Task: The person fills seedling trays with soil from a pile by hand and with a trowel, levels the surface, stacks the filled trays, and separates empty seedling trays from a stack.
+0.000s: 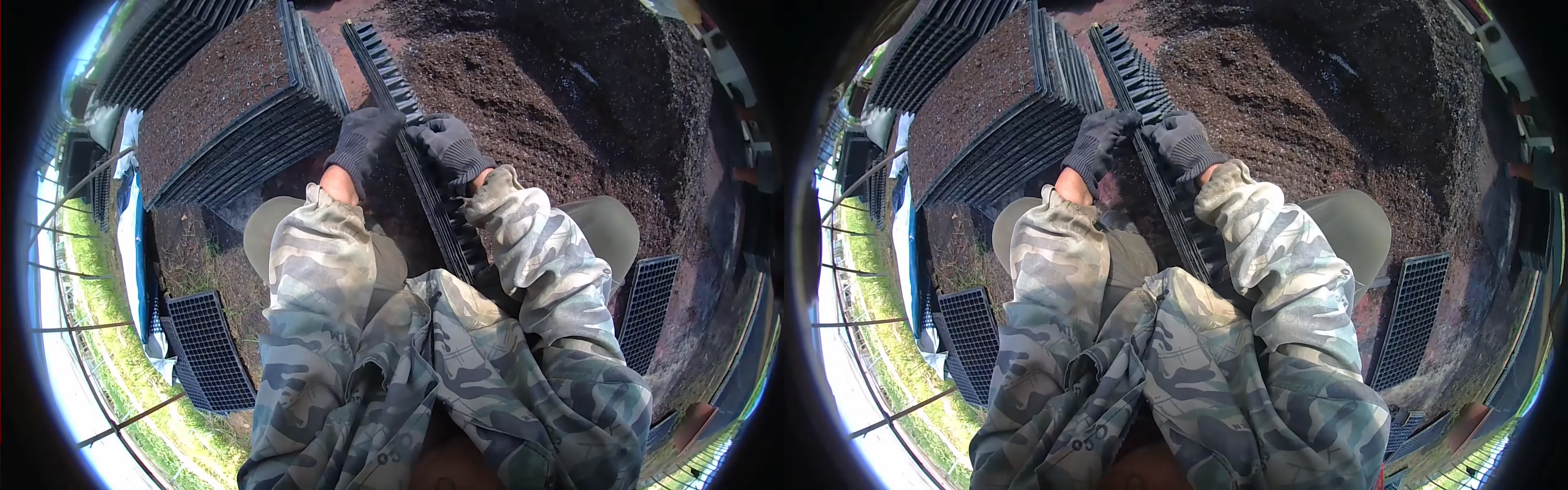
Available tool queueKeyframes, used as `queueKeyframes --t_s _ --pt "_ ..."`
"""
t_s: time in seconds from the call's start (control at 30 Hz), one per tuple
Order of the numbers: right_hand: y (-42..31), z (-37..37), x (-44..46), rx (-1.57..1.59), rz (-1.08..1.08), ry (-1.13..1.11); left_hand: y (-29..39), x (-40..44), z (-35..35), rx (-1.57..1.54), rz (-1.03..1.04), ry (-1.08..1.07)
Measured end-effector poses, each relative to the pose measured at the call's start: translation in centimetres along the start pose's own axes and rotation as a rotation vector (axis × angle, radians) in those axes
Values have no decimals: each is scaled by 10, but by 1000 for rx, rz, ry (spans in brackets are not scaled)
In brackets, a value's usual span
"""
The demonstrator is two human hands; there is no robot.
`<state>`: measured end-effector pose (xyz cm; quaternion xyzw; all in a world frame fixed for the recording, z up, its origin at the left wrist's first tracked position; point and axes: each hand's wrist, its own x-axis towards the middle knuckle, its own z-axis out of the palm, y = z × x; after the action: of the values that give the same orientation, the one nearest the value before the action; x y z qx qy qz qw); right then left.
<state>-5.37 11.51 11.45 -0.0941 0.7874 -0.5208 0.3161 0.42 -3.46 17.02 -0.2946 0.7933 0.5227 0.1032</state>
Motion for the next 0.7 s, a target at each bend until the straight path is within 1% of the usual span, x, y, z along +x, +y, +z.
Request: queueKeyframes --t_s 0.07,0.13,0.17,0.2,0.27,0.3,0.37,0.47,0.53,0.57,0.6,0.63,0.7 --pt "-3 4 -4 -54 17 -7 -7 0 0 18 112 -4" --pt "-6 13 -12 -493 -240 273 -19 5 -3 31 150 -17" --pt "-21 6 -23 -551 -233 210 -24 8 -4 44 187 -32" --pt "-24 8 -27 -550 -236 211 -28 7 -4 45 189 -30" --pt "-30 11 -31 -794 -406 371 -35 0 -2 -216 483 -95" --pt "-34 9 -33 -830 -381 342 -34 -2 0 -220 488 -95" --pt "-31 8 -30 -816 -358 343 -29 -2 9 -704 79 -123" --pt "-28 2 -27 -777 -342 368 -31 1 16 -666 169 -88" --pt "-26 -6 -26 -679 -217 376 -33 3 16 -658 182 -72" --pt "-20 -14 -23 -706 -255 445 -41 7 15 -646 196 -37" --pt "-15 -25 -18 -723 -250 509 -42 7 15 -633 208 0" --pt "-9 -37 -14 -731 -208 494 -42 6 14 -638 237 -30" --pt "0 -49 -8 -714 -165 507 -39 8 18 -601 230 4"
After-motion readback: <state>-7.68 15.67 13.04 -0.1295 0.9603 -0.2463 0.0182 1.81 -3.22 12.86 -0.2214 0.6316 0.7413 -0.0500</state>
